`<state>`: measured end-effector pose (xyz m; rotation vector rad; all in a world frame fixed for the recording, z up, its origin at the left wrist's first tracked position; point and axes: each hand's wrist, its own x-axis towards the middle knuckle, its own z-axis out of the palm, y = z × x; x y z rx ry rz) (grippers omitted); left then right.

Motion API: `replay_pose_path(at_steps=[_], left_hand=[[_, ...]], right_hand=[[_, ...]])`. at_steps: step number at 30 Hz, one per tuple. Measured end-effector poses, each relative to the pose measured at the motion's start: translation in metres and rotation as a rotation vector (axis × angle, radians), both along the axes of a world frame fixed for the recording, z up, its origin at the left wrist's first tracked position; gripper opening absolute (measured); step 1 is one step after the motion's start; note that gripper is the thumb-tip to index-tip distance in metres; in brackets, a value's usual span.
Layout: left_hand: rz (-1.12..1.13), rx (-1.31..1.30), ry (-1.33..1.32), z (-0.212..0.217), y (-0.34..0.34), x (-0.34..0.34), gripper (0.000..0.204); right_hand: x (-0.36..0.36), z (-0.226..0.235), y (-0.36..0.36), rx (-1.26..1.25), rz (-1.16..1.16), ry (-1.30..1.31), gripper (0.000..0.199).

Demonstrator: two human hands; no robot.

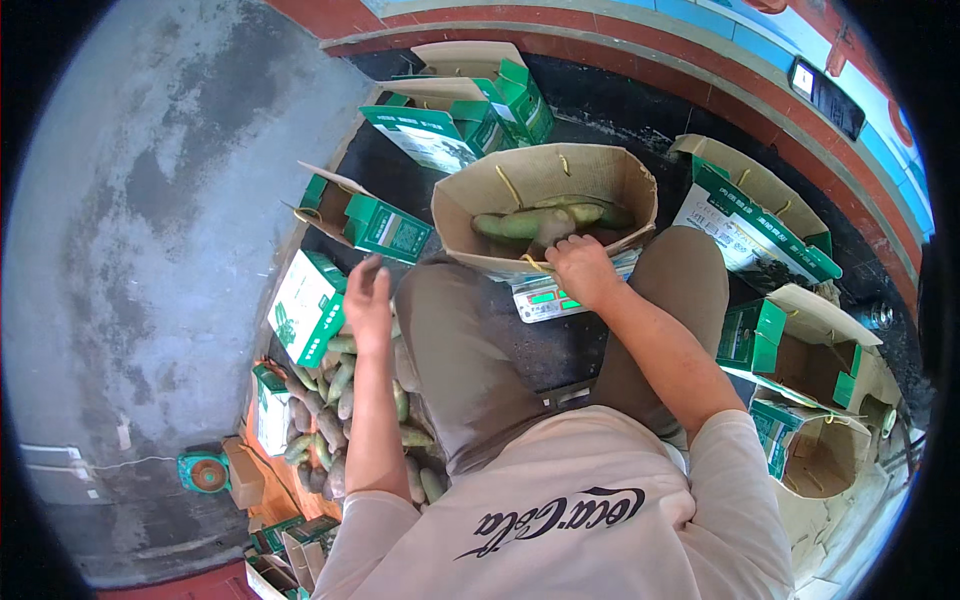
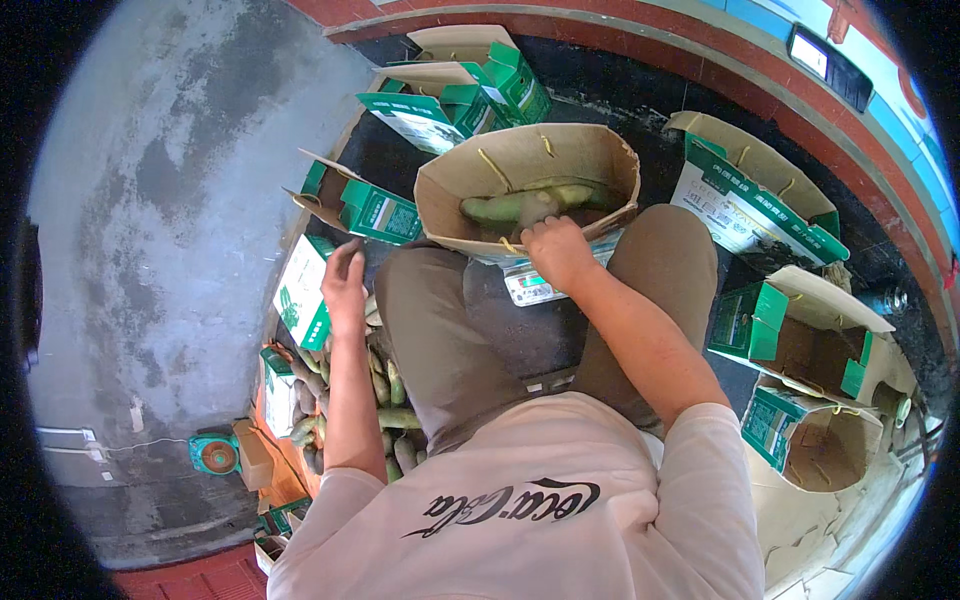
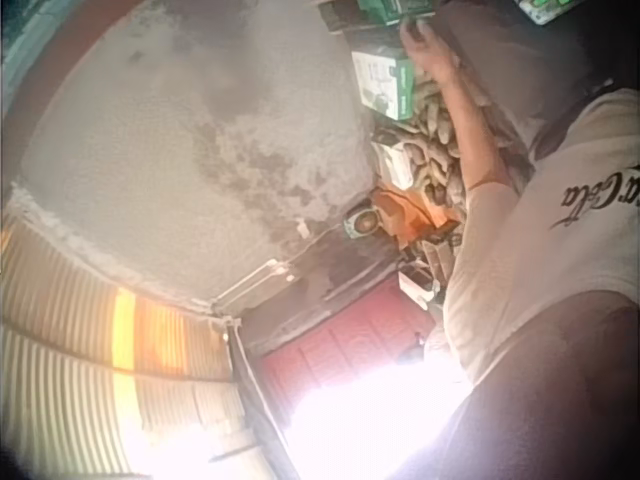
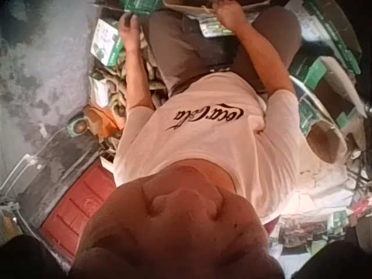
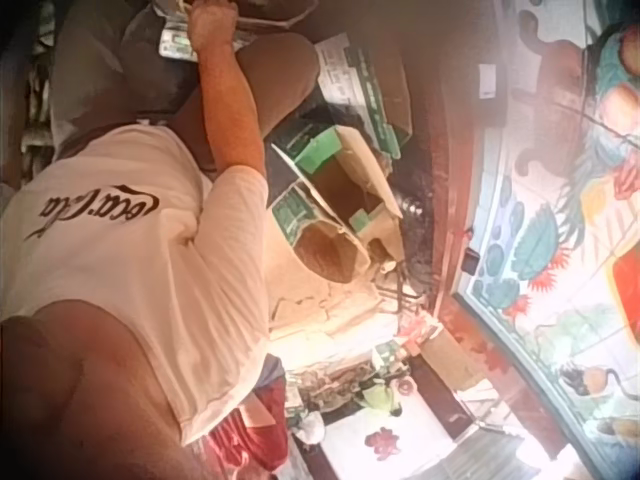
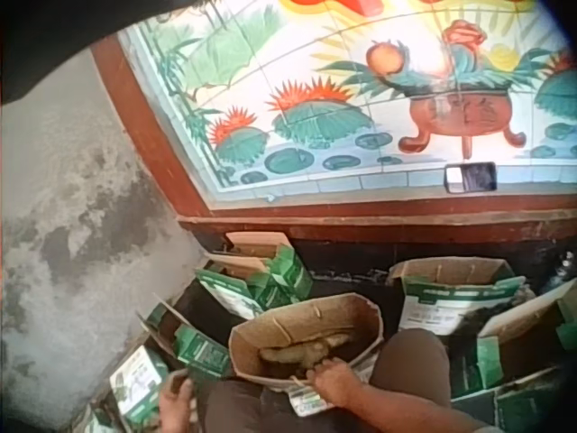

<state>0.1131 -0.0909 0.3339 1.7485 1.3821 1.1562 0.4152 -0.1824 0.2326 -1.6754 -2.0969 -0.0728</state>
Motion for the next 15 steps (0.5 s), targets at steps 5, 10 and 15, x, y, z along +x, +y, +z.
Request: replay_pose_path(at_steps=[5,10,15], left_hand=[[0.18,-0.043,0.186,-0.045,-0.035,-0.088,0.023],[0.265,-0.148,0.514,-0.076,-0.098,-0.13,0.023],[0.229,-0.347,0.706,-0.124,-0.143,-0.175,0.024]], right_hand=[[0.001,0.005,0.001,-0.001,0.048,0.061,0.012],[0.01,0.019,-0.006,0.082,-0.021,0.182,0.026],[0.027,0.045,-0.008,0.143,-0.047,0.265,0.022]])
